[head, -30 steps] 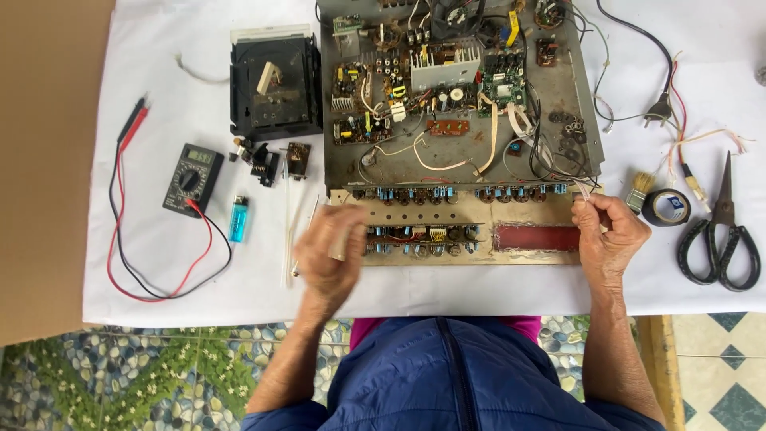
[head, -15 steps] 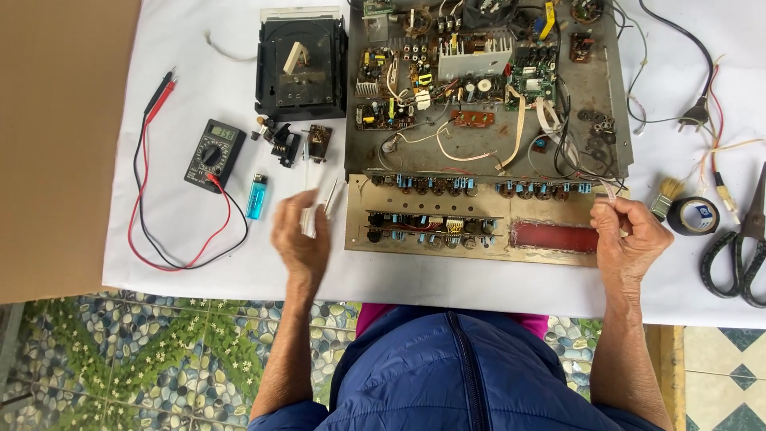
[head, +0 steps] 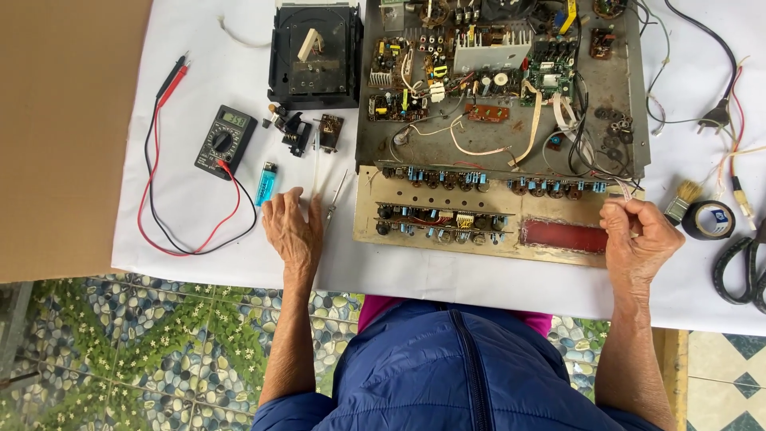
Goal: Adjusting and repairing the internal wiring and circuit boards of an electronic device on a workbench.
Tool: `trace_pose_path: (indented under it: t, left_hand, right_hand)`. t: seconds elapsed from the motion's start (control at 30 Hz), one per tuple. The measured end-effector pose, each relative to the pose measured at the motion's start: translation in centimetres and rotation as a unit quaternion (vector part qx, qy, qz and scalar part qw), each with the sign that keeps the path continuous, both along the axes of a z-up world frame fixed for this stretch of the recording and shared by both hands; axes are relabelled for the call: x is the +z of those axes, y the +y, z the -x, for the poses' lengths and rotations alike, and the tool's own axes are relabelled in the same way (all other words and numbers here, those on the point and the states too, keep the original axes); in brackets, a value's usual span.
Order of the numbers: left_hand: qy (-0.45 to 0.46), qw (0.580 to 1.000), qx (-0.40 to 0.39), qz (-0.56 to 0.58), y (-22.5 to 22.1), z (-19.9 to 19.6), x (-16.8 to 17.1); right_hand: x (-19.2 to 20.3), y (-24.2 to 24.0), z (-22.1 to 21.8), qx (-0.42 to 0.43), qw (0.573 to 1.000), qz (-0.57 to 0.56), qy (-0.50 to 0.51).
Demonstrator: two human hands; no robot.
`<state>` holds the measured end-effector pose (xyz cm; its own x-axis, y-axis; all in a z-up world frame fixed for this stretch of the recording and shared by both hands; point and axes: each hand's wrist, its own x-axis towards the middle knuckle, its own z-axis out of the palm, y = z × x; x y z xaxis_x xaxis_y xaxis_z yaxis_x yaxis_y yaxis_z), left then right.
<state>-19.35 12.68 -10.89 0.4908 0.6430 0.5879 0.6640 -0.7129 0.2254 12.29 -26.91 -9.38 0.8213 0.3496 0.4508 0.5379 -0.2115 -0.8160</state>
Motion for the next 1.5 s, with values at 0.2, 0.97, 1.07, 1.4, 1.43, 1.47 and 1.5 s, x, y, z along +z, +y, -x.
trace_pose_path:
  t: [0.2,0.97,1.07,1.4,1.43,1.47,1.5]
  left_hand:
    - [0.046,0.995,0.062,0.067,2.4,-1.5,-2.2]
    - [0.029,0.999,0.035,-0.017,1.6,1.3,-1.8]
    - [0.020,0.999,0.007,-0.034,1.4,1.1,-1.8]
    - [0.029,0.999,-0.010,-0.019,-3.7,-1.5,2.1]
    - [0.028,0.999,-0.013,-0.018,-3.5,-1.4,1.4]
    - [0.041,0.999,0.002,-0.017,-3.4,-1.3,0.7]
    - [0.054,0.998,0.017,-0.016,-3.3,-1.2,0.0]
  right_hand:
    - [-0.1,-0.2,-0.1,-0.009,1.000,0.007,-0.004]
    - [-0.2,-0.2,-0.5,-0.009,1.000,0.017,0.001]
    - [0.1,0.0,-0.4,-0.006,1.000,0.016,0.008]
    - [0.8,0.3,-0.1,0.022,1.000,0.008,0.012]
    - [0.6,0.2,-0.2,0.019,1.000,0.009,0.012]
    - [0.3,0.1,-0.4,0.020,0.999,-0.005,0.029]
    - [0.1,0.1,-0.6,0.021,0.999,-0.020,0.046]
